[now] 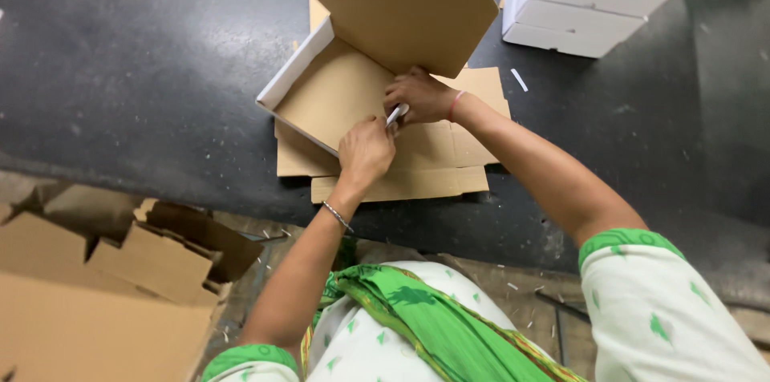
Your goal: The person assembles flat cardboard sheets into small white boxes by folding and tucking flaps. They place a black plastic-wrapped item into each box, close the lids, and stack the finished boxes on the table.
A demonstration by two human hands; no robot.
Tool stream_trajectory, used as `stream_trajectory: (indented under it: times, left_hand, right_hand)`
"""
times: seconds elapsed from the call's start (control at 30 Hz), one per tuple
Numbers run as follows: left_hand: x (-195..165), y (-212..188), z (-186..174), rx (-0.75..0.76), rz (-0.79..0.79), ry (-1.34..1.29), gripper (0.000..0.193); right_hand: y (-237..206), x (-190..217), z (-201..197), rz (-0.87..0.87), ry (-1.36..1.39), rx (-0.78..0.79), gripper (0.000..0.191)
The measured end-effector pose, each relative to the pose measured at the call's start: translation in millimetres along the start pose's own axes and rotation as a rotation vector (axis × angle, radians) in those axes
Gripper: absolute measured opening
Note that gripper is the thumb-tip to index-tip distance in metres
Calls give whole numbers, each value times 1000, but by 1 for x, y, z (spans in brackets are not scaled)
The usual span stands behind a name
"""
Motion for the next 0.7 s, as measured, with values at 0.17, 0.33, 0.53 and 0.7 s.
stream_trajectory:
  times: [0.17,0.33,0.53,0.7]
  left_hand:
    - [8,3,26,332,-38,-5,38]
    - [4,6,72,479,64,-88,44]
    - [-26,4,94,615,176,-519,47]
    - [-78,18,103,761,120,-921,61]
  right_hand:
    - [-11,-4,17,106,116,175,28]
    - [-61,5,7,-44,-55,-494,50]
    - [-123,42,-2,241,-261,-562,35]
    - [-274,134,-37,528,-202,-779,30]
Point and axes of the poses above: each hand's wrist, its own y-axis towards the middle knuckle, its own z-axis out of the palm, x = y × z, the point moved 6 cm from there along y, towards the middle knuckle
